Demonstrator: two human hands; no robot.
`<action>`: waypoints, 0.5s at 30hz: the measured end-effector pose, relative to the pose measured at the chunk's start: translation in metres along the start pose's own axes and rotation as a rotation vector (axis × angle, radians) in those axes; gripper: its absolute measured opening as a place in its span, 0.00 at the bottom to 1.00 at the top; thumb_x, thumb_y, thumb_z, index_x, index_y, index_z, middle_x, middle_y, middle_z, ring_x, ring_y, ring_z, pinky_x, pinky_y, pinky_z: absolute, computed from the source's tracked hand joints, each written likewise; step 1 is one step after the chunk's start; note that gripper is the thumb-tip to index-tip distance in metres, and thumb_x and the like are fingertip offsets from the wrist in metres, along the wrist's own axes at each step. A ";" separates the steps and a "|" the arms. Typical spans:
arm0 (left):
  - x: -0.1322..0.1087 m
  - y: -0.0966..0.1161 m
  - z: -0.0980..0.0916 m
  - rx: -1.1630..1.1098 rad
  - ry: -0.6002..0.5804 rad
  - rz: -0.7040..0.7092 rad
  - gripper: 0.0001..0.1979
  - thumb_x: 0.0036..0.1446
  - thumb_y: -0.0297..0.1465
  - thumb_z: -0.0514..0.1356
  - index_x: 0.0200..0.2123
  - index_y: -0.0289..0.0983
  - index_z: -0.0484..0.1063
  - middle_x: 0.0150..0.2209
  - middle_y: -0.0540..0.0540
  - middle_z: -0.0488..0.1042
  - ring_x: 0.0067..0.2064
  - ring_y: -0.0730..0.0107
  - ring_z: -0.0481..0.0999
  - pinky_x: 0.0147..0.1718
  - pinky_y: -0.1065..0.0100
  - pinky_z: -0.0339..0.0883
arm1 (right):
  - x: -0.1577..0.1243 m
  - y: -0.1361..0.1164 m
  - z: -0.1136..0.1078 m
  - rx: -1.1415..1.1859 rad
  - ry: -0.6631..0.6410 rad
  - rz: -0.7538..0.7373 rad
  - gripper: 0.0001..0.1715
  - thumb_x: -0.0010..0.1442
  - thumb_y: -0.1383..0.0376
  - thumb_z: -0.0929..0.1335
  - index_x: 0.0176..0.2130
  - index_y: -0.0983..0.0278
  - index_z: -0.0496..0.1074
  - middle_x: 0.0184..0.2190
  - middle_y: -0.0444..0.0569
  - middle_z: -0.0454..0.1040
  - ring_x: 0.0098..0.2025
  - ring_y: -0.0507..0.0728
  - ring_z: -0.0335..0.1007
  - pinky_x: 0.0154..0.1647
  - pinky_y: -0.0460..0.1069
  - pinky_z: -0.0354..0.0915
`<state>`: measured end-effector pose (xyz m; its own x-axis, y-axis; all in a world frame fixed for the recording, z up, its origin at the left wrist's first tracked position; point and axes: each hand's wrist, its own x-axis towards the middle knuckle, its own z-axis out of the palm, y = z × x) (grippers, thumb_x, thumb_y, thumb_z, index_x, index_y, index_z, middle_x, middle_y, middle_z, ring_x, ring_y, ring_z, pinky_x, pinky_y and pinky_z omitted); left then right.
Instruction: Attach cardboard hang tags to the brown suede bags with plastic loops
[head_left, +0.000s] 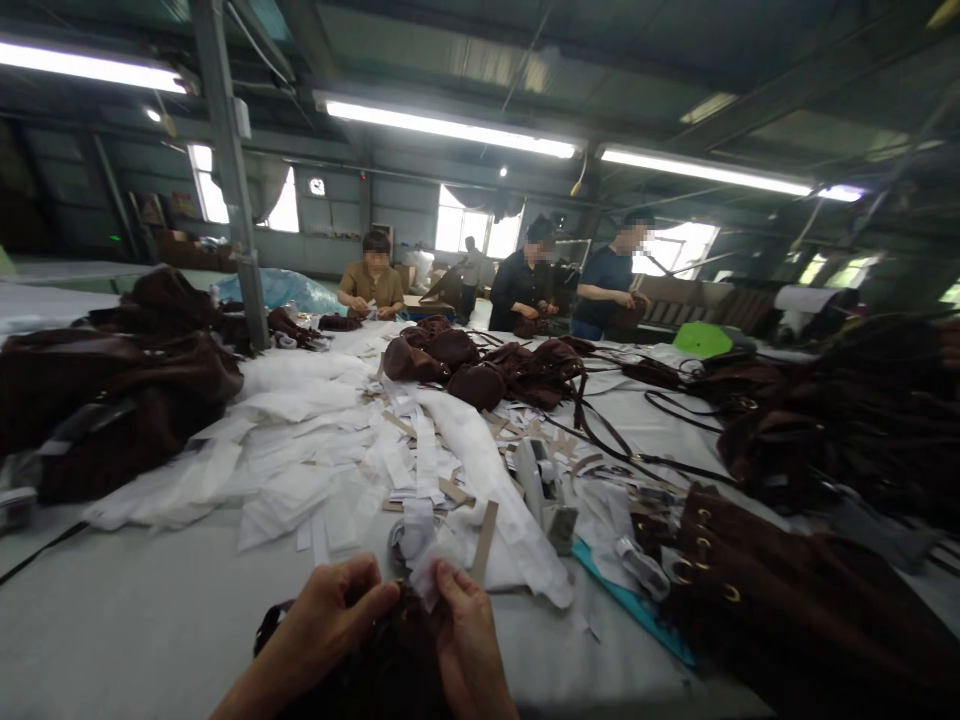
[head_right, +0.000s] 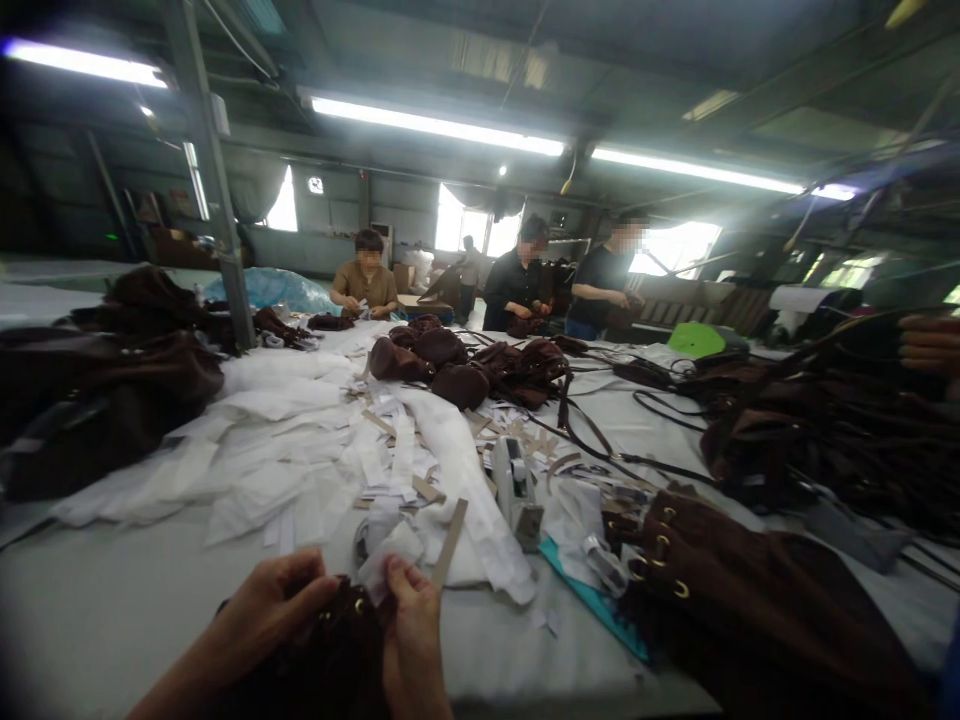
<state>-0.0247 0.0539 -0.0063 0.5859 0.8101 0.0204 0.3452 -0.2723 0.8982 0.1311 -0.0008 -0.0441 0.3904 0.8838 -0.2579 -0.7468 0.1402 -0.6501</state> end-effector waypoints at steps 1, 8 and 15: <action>-0.002 0.004 -0.002 0.028 -0.018 0.000 0.20 0.57 0.46 0.54 0.24 0.36 0.64 0.21 0.53 0.63 0.25 0.72 0.63 0.25 0.72 0.55 | 0.001 0.000 -0.001 0.019 0.012 0.019 0.14 0.41 0.63 0.78 0.27 0.68 0.75 0.23 0.45 0.77 0.26 0.50 0.71 0.28 0.44 0.66; -0.007 0.025 -0.012 0.090 -0.066 0.012 0.11 0.53 0.40 0.59 0.32 0.37 0.70 0.23 0.53 0.70 0.27 0.70 0.68 0.27 0.72 0.59 | -0.003 -0.001 -0.003 0.091 0.035 0.105 0.16 0.39 0.65 0.79 0.28 0.67 0.74 0.22 0.45 0.77 0.26 0.51 0.72 0.28 0.45 0.66; -0.011 0.041 -0.017 0.026 -0.125 0.068 0.12 0.56 0.39 0.57 0.31 0.36 0.71 0.27 0.51 0.73 0.31 0.68 0.70 0.30 0.72 0.62 | -0.008 -0.006 0.004 0.125 0.013 0.105 0.18 0.40 0.60 0.78 0.29 0.66 0.74 0.24 0.45 0.78 0.26 0.53 0.73 0.27 0.46 0.66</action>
<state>-0.0288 0.0427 0.0377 0.6952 0.7184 0.0247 0.3192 -0.3393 0.8848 0.1301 -0.0067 -0.0351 0.3131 0.8907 -0.3296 -0.8447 0.1025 -0.5253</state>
